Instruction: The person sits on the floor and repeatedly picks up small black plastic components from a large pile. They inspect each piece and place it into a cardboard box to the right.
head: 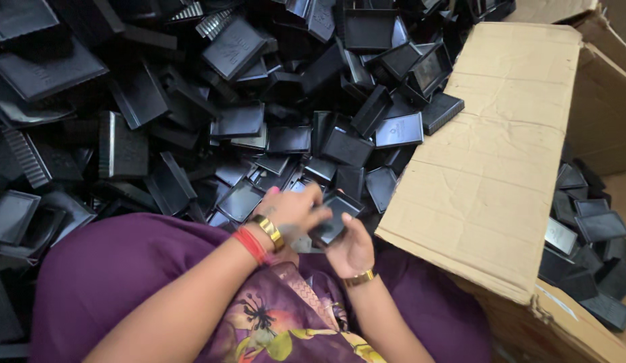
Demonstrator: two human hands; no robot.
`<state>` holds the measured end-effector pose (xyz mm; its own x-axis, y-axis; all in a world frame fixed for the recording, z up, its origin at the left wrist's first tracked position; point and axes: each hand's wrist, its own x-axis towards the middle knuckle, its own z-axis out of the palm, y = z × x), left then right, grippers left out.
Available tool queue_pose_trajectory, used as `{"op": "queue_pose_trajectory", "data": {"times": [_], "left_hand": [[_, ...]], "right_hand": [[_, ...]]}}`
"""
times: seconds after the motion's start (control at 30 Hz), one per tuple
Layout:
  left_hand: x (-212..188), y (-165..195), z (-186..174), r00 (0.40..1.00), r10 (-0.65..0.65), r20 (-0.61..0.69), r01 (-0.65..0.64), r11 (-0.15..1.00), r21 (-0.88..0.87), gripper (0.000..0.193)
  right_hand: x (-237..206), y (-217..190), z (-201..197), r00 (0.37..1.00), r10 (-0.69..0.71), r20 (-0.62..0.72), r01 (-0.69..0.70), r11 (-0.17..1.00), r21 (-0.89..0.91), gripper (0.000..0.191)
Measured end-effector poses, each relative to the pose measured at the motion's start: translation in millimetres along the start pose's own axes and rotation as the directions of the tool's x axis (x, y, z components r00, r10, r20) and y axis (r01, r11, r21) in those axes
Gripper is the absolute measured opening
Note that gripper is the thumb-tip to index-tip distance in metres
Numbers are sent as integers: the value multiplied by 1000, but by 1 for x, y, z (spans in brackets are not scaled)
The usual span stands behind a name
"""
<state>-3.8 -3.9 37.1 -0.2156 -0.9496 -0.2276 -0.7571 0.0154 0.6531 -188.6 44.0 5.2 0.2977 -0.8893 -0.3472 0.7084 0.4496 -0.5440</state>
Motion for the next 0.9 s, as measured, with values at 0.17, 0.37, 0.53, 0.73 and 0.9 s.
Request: {"op": "queue_pose_trajectory", "data": {"times": [0.17,0.37,0.53,0.73,0.9], "left_hand": [[34,-52,-39,574,329,-750,42,903,428,37],[44,-66,-51,737,165,-656,47,955,293,23],[23,-26,23,919,33,-393,-293,725,-624,50],[16,-34,70,945,38,-325,-137,948,-287,76],[26,-37,50,959,183,-217,-267,839,-475,86]], "right_hand": [[14,8,-28,986,145,81,-161,956,247,64],[21,12,-33,982,189,10,-187,960,208,72],[14,10,-25,992,-40,-122,48,997,64,51],[8,25,-10,978,-210,-18,204,966,-159,56],[7,23,-11,973,-229,21,228,952,-205,61]]}}
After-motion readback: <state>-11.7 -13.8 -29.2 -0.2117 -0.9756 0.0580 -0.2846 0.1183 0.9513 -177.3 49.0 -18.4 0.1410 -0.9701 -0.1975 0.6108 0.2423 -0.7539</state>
